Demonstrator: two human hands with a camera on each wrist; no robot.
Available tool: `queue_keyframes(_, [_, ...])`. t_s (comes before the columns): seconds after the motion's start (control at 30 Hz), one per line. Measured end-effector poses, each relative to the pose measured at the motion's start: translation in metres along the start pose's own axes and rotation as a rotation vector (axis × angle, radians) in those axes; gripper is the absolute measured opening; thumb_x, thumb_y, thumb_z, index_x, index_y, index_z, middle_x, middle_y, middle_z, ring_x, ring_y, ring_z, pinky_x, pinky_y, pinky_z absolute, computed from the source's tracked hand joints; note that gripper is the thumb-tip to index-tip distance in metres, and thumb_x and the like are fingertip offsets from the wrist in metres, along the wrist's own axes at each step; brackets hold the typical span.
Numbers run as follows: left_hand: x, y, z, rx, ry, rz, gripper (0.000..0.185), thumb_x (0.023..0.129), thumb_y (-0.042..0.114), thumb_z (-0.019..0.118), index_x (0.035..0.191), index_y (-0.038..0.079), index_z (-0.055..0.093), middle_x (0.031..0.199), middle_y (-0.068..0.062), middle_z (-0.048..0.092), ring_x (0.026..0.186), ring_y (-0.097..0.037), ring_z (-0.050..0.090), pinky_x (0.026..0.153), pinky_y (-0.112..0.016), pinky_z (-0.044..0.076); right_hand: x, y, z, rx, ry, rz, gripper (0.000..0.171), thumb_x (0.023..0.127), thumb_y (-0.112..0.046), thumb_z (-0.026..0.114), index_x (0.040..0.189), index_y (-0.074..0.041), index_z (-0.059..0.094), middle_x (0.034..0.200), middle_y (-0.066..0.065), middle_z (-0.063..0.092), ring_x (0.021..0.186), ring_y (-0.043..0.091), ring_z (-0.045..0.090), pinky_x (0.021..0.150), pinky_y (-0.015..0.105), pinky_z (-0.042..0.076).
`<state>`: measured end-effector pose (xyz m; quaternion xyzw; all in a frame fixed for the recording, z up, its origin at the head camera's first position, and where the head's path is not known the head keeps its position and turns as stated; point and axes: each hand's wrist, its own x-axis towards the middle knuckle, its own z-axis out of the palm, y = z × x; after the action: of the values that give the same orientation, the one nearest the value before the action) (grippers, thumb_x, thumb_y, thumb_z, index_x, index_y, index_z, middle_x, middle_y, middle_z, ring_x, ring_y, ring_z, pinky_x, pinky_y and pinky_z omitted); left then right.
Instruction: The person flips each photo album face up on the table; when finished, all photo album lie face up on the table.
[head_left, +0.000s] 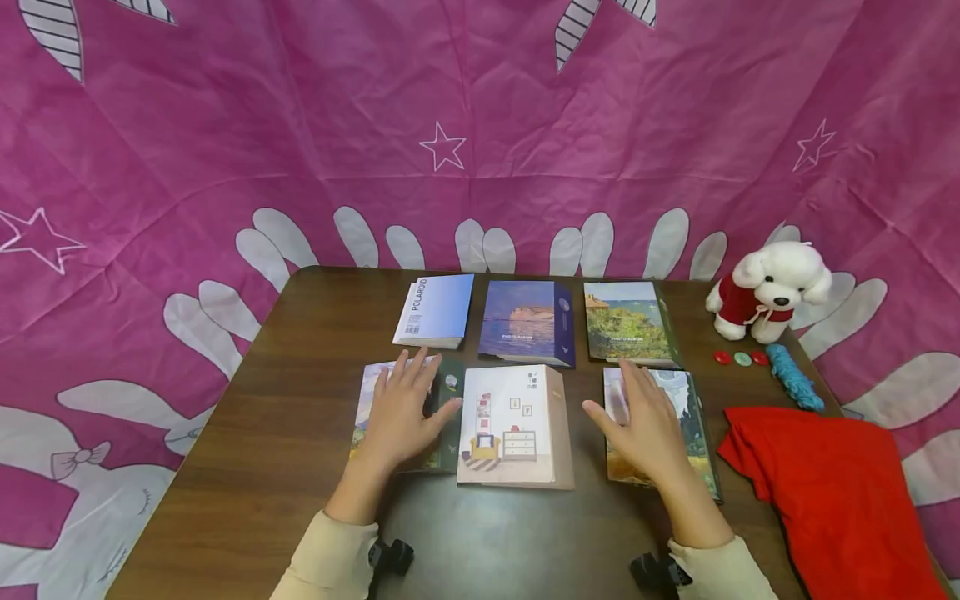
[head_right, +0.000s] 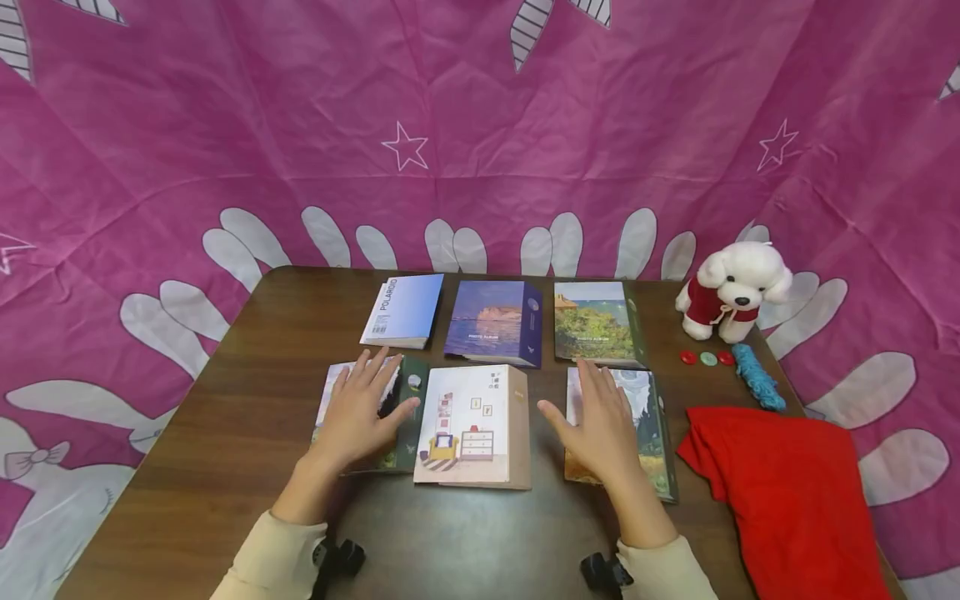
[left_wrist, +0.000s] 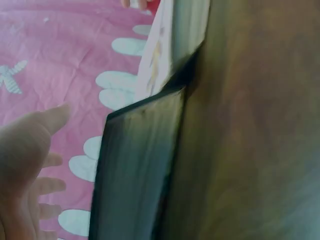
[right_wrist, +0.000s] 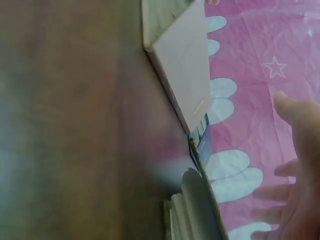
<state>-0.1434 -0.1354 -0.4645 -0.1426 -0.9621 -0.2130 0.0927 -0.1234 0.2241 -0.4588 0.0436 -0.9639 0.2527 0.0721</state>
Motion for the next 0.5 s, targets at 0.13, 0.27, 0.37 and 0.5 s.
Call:
queue_keyframes(0.13, [0.011, -0.009, -0.005, -0.034, 0.011, 0.002, 0.073, 0.096, 0.054, 0.061, 0.151, 0.009, 0.048, 0.159, -0.018, 0.038, 0.148, -0.043, 0.028, 0.115, -0.070, 0.019, 0.013, -0.004, 0.000, 0.066, -0.012, 0.008, 0.096, 0.093, -0.060, 0.063, 0.158, 0.001, 0.027, 0.157, 0.029, 0.035, 0.140, 0.053, 0.036, 0.110, 0.072, 0.027])
queue_keyframes(0.27, [0.021, -0.017, -0.010, -0.054, 0.000, -0.019, 0.073, 0.097, 0.056, 0.059, 0.151, 0.008, 0.047, 0.159, -0.018, 0.038, 0.148, -0.043, 0.028, 0.116, -0.069, 0.020, 0.026, -0.011, 0.003, 0.133, 0.002, -0.011, 0.090, 0.095, -0.055, 0.063, 0.157, 0.001, 0.030, 0.153, 0.026, 0.044, 0.136, 0.050, 0.043, 0.107, 0.070, 0.034])
queue_keyframes(0.37, [0.029, -0.023, -0.012, -0.070, -0.004, -0.030, 0.073, 0.097, 0.055, 0.058, 0.152, 0.009, 0.046, 0.160, -0.017, 0.036, 0.149, -0.043, 0.027, 0.117, -0.067, 0.019, 0.038, -0.019, 0.007, 0.224, 0.013, -0.021, 0.081, 0.098, -0.049, 0.063, 0.156, 0.001, 0.034, 0.147, 0.024, 0.051, 0.133, 0.046, 0.048, 0.106, 0.067, 0.039])
queue_keyframes(0.5, [0.038, -0.029, -0.014, -0.091, -0.005, -0.021, 0.071, 0.099, 0.052, 0.058, 0.153, 0.009, 0.044, 0.161, -0.018, 0.035, 0.149, -0.043, 0.025, 0.118, -0.066, 0.017, 0.055, -0.031, 0.014, 0.381, -0.004, 0.012, 0.074, 0.100, -0.045, 0.062, 0.154, -0.001, 0.038, 0.143, 0.022, 0.056, 0.132, 0.040, 0.052, 0.106, 0.057, 0.045])
